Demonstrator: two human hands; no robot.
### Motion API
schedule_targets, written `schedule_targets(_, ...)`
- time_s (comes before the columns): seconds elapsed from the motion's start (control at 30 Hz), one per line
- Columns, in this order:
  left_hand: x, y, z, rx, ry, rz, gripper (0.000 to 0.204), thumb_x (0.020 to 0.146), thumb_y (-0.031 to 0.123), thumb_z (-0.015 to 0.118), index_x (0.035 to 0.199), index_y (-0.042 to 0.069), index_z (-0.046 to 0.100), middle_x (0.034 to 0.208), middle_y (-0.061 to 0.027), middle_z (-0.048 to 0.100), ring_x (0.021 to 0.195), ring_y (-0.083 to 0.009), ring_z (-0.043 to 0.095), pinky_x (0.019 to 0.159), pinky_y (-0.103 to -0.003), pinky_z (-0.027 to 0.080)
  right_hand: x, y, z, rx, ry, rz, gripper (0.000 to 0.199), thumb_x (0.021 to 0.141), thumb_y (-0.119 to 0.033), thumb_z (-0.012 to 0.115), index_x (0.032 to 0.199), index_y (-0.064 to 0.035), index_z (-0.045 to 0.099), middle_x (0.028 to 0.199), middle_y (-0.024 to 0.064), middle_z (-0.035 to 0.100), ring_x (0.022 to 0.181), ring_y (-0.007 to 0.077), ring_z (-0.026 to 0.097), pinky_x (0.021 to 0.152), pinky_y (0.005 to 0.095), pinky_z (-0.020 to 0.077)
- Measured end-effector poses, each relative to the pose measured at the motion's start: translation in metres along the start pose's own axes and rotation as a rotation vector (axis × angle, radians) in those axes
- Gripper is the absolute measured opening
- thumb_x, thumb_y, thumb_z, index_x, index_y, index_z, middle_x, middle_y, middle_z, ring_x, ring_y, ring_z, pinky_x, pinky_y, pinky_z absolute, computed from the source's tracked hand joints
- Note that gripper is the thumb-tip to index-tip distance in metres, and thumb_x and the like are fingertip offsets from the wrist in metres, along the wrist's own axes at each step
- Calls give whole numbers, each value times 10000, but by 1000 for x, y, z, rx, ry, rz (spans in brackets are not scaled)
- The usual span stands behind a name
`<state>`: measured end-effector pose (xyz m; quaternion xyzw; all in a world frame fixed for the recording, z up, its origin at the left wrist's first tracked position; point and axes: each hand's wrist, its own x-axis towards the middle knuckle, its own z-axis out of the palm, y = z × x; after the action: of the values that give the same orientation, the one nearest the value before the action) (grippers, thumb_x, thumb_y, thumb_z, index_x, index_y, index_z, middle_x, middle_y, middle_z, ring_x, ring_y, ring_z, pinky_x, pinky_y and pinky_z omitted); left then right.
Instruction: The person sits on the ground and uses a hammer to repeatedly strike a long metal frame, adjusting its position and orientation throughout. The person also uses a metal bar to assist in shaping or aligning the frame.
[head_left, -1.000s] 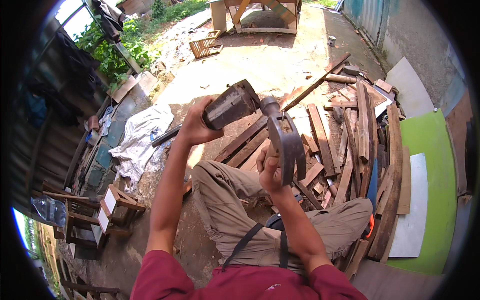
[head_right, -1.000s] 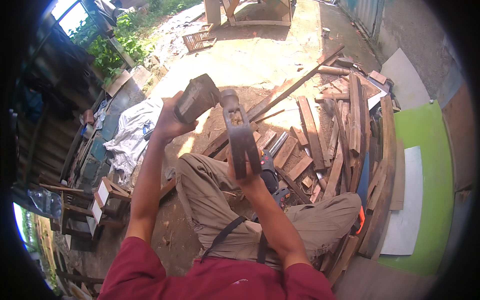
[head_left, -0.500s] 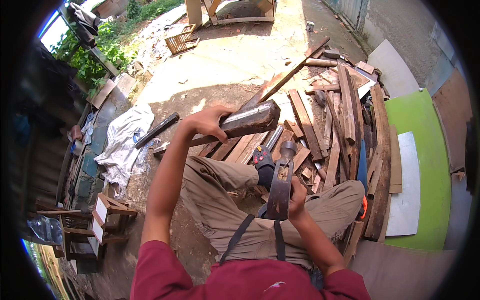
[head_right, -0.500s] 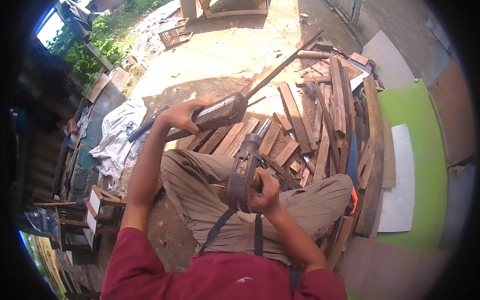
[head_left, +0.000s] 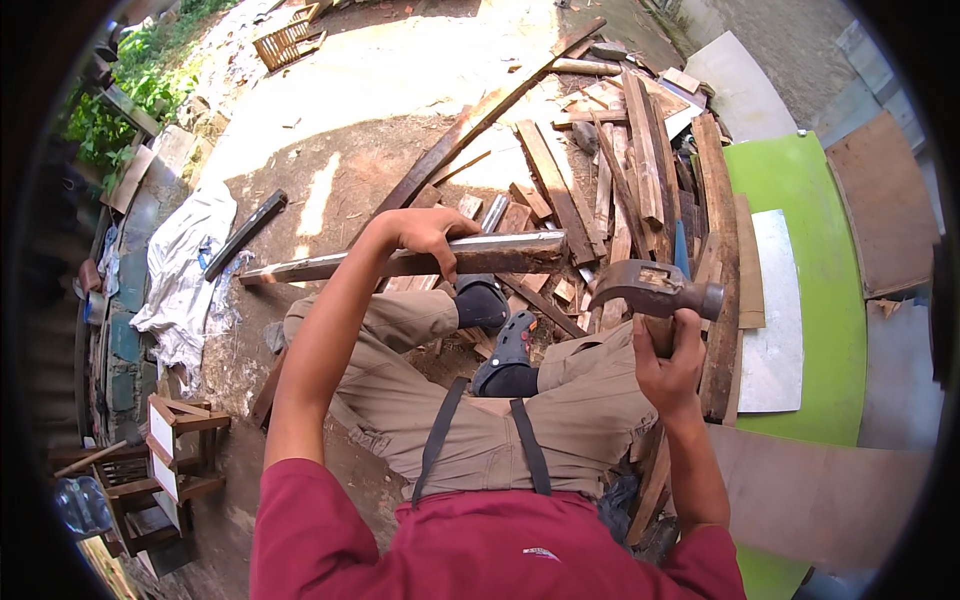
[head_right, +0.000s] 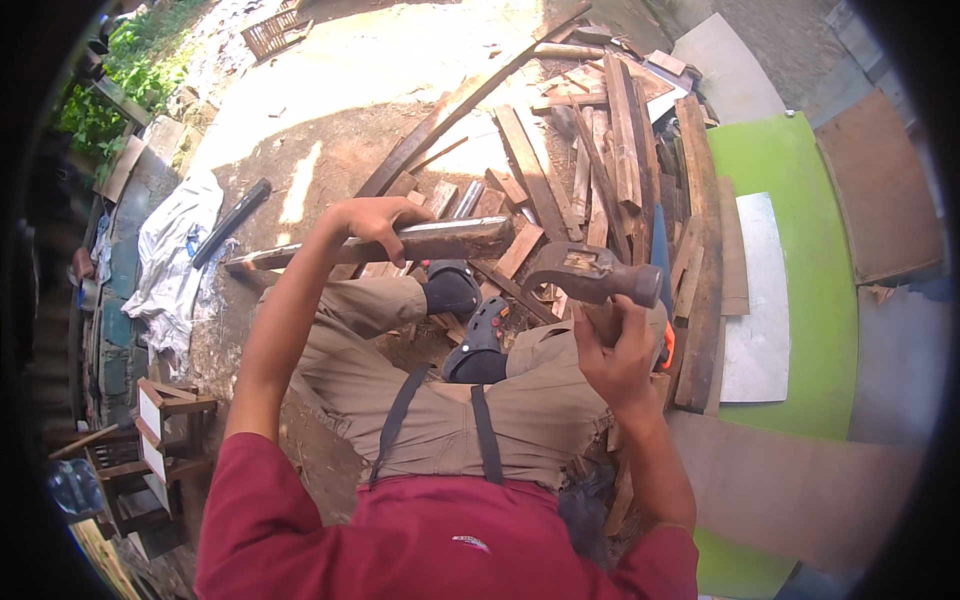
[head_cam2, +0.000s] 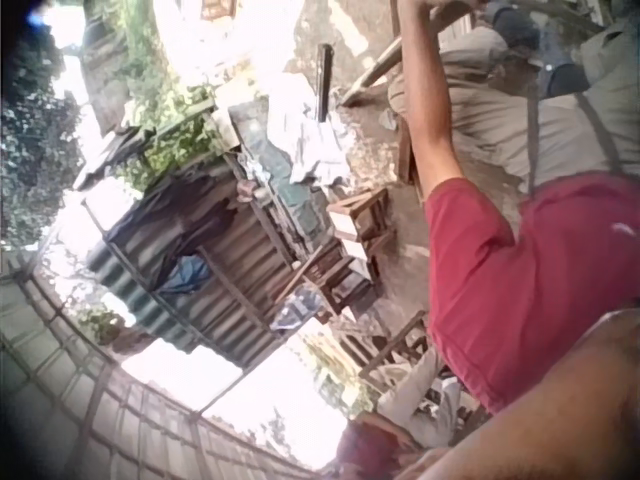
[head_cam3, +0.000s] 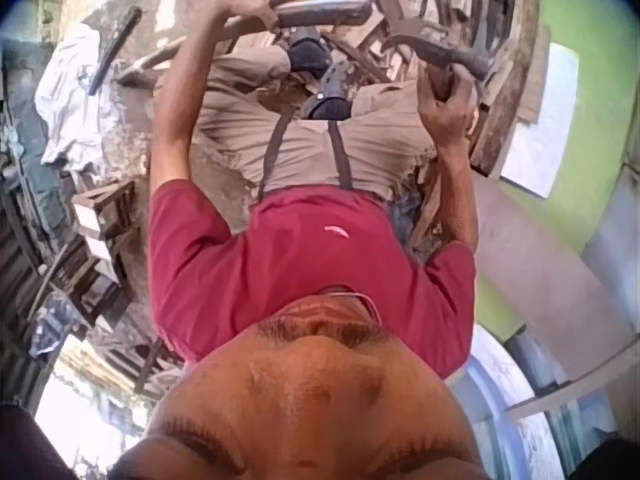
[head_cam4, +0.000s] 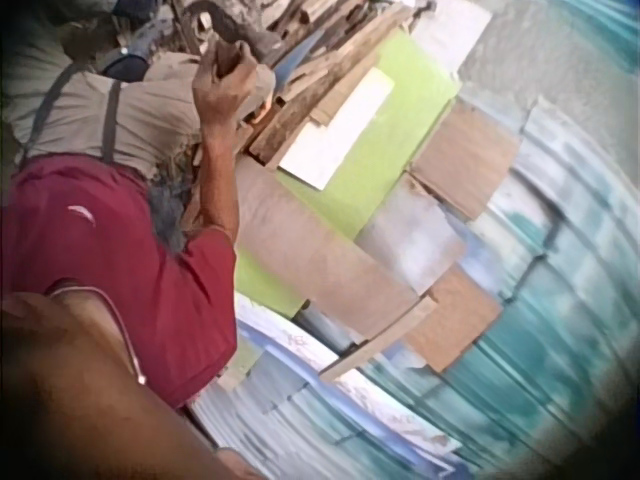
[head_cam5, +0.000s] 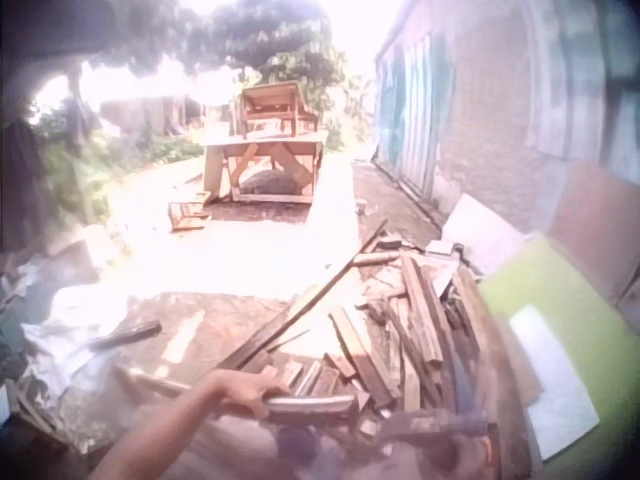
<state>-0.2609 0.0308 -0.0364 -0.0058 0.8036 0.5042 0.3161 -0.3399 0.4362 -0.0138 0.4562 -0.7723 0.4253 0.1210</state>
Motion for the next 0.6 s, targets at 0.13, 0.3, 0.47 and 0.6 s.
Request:
schedule_targets(0.13,11,-7,13,63,66,23,726,549,168,770,1235,-46,665,1001,-177,738,861,-248,686,795,-362,527,21,-2,-2,51,-169,-92,373,837,-48,787,1152,24,601,936,168,706,724,309,722,641,378,569)
schedule_targets(0.3,10,0,29,107,111,42,745,543,160,762,1250,-46,658,973,-171,737,826,-239,667,748,-362,508,43,-9,3,-257,-311,-510,524,746,-33,756,1254,-39,625,960,136,696,748,244,688,619,345,544)
schedule_targets(0.47,9,-6,35,122,131,56,767,533,190,770,1259,-31,658,978,-176,735,824,-250,667,761,-362,514,52,-23,-1,-362,-443,-567,447,820,-80,664,1266,-49,651,865,84,637,683,208,642,589,325,512)
schedule_targets(0.6,12,-3,37,169,141,8,763,532,192,778,1251,-35,661,988,-181,735,839,-254,675,774,-359,518,50,-30,-3,-357,-480,-546,449,805,-106,716,1247,-54,652,769,47,555,655,194,618,570,336,494)
